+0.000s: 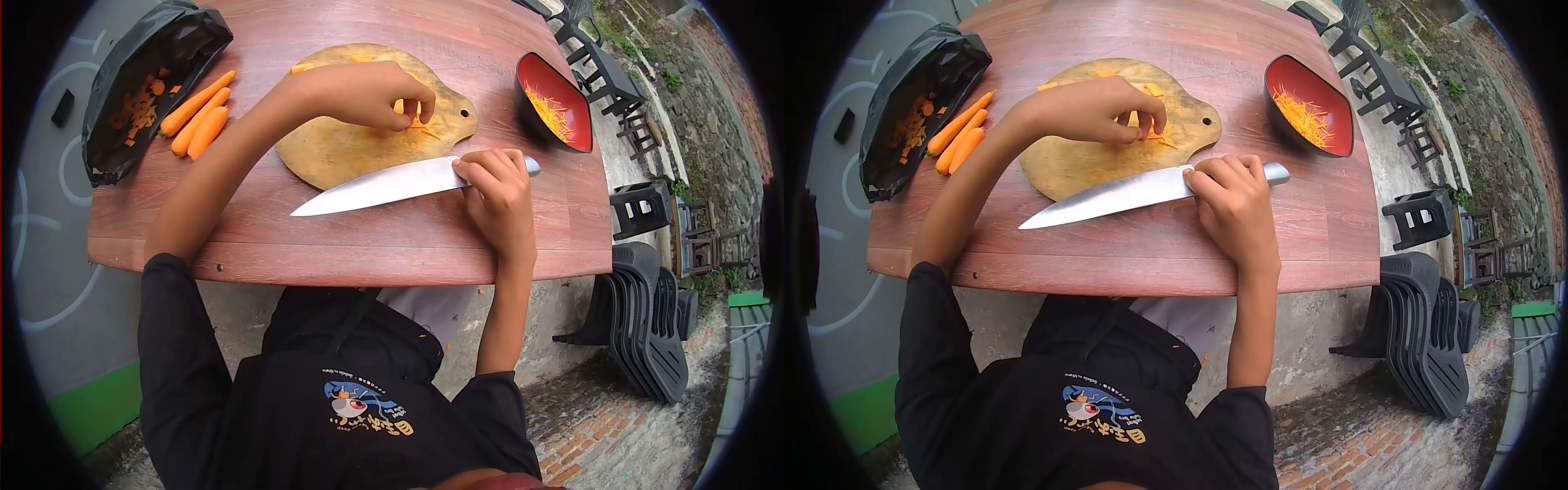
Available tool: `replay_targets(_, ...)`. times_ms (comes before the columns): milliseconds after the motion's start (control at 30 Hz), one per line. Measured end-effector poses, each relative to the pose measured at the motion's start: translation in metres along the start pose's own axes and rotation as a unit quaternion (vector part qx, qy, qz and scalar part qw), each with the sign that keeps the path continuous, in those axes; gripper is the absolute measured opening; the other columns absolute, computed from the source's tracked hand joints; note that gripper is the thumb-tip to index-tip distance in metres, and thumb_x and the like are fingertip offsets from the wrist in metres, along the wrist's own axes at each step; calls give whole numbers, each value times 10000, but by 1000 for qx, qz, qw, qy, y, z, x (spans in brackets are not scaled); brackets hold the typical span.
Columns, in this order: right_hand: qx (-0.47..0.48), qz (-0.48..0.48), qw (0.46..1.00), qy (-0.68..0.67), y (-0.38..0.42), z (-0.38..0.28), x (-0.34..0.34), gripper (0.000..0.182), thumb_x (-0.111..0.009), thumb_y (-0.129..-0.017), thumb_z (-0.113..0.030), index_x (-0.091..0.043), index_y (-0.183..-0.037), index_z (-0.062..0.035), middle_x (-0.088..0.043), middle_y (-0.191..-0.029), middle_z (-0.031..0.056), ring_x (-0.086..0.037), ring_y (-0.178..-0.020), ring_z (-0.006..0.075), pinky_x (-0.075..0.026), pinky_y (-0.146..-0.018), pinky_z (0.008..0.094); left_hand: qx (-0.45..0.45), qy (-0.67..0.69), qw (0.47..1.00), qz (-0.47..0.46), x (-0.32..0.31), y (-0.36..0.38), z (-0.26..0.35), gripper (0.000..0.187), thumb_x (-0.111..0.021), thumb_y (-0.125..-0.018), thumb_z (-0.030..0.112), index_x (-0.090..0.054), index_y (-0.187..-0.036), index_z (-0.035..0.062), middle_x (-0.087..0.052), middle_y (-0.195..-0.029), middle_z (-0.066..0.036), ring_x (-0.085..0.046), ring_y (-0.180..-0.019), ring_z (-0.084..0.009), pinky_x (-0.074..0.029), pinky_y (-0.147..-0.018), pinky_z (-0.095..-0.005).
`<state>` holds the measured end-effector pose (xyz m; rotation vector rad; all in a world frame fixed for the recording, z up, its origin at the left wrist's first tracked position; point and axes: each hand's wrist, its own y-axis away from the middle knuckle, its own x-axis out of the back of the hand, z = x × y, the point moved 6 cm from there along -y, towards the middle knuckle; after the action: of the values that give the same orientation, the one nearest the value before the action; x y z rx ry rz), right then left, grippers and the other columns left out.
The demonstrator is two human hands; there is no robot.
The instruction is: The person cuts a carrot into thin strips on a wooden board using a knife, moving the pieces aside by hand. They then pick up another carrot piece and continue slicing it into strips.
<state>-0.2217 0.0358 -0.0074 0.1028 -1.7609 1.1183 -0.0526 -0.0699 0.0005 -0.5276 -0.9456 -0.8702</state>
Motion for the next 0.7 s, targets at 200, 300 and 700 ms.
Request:
replay_targets(200,2,-2,1000,0,1,0,-1,216,-708,-726,22,-683,-918,-76,-671,-884,32,-641,-842,214,-434,-803,368,-18,-21,999,19,-1,1,4,272,-601,-907,131,-658,-1165,69,-732,-1024,-104,-673,-806,-255,-522,-715,-390)
replay_targets(300,1,-5,1000,1,1,-1,-1,214,-705,-731,21,-683,-920,-78,-670,-885,32,-641,-840,215,-432,-799,369,-10,-18,1000,5,2,5,6,293,-556,-906,103,-648,-1183,74,-743,-1048,-126,-696,-856,-258,-526,-735,-394)
replay_targets(700,2,-5,1000,1,2,-4,-2,223,-693,-734,27,-687,-933,-74,-671,-893,33,-641,-837,216,-432,-799,373,36,26,999,10,2,9,10,430,-534,-902,103,-567,-1330,105,-702,-1077,-182,-676,-1010,-326,-515,-909,-433)
